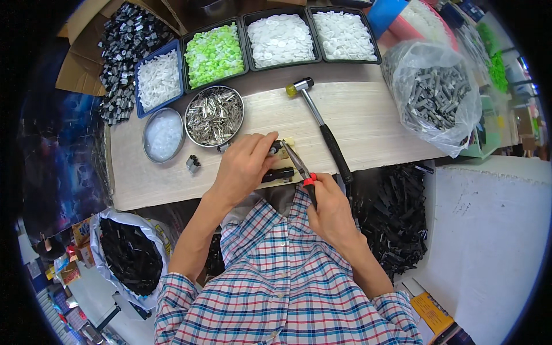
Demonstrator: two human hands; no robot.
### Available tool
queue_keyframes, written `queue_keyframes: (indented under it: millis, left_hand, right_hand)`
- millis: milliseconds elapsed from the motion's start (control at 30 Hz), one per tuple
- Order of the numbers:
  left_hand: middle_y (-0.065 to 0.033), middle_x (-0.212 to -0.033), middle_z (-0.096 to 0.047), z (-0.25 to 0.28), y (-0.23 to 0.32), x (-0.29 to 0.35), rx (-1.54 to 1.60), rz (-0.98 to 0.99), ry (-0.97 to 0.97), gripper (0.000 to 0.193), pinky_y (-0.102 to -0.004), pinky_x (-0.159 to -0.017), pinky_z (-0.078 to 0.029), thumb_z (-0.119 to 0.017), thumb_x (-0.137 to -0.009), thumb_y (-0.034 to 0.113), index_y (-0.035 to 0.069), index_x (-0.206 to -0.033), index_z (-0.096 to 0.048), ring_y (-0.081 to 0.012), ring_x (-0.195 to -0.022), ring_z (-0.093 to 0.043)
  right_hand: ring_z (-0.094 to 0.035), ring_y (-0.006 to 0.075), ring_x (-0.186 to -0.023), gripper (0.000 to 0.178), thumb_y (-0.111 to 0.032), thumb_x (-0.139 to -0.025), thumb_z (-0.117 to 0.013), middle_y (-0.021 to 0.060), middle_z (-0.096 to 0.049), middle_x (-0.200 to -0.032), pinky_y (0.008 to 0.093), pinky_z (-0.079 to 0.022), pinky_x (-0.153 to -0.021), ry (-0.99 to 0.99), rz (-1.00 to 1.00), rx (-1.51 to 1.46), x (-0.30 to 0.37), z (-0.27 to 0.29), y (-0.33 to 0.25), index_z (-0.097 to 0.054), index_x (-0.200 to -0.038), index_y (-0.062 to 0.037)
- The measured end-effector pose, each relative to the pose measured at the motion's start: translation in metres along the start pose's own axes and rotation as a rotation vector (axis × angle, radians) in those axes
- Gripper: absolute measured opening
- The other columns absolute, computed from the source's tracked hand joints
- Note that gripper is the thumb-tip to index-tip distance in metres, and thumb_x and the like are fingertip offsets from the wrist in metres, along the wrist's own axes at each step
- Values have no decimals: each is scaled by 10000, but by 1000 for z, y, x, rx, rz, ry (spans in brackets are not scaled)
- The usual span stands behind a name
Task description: Assemble small plastic and metal components at a workbench in a production setting.
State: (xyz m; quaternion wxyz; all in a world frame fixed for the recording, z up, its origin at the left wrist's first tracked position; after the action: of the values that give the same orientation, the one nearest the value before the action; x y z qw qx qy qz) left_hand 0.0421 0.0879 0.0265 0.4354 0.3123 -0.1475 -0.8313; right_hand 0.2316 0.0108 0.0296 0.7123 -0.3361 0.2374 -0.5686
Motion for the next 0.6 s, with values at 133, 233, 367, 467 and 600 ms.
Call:
queue_keyframes:
  millis: [133,233,367,467,600]
  left_hand:
    - [-101,-785,-639,-5,3,9,-170,-56,-129,200,-361,-570,-516,-731,-865,165,33,-937,-601,-256,-676,-659]
    - [-93,-680,-622,4,11,21,-213,-116,-151,208,-365,-504,-503,-724,-876,199,45,-891,-584,-262,-570,-639]
    - [-97,-645,-618,10,18,43,-103,-54,-235,207,-368,-484,-485,-711,-897,196,33,-896,-584,-258,-533,-629]
    - [-111,-641,-617,10,17,55,329,109,-351,217,-342,-469,-454,-695,-925,202,9,-936,-595,-243,-497,-605]
    - [-115,-679,-623,3,19,58,743,440,-457,223,-325,-515,-456,-700,-931,201,-1,-999,-632,-230,-540,-599]
  right_hand:
    - [-604,419,-1027,432,179,-659,-559,208,-555,-1181,412,-528,-850,-24,124,90,4,-8,-1,-599,-1066,36]
    - [-599,406,-1056,471,191,-615,-594,210,-551,-1191,412,-532,-850,-174,179,41,9,-13,12,-580,-1058,31]
    - [-603,399,-1064,503,198,-585,-620,201,-549,-1203,415,-539,-862,-275,219,-11,18,-13,25,-567,-1054,27]
    - [-554,426,-1168,573,172,-567,-649,228,-525,-1265,427,-519,-970,-408,208,-27,28,-16,32,-555,-1120,60]
    - [-547,426,-1202,569,189,-611,-579,226,-516,-1300,415,-499,-1000,-307,182,-66,31,-16,34,-564,-1160,41]
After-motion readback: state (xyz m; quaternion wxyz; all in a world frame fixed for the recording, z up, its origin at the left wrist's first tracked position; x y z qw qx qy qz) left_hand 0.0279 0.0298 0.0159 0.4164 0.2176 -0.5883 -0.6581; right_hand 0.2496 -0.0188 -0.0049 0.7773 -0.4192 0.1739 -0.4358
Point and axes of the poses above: each hand's wrist, its own x-axis away from the middle knuckle, its own z-axis out of the back of the hand, y = z × x, the point moved 4 cm from there along -x, towards the middle knuckle
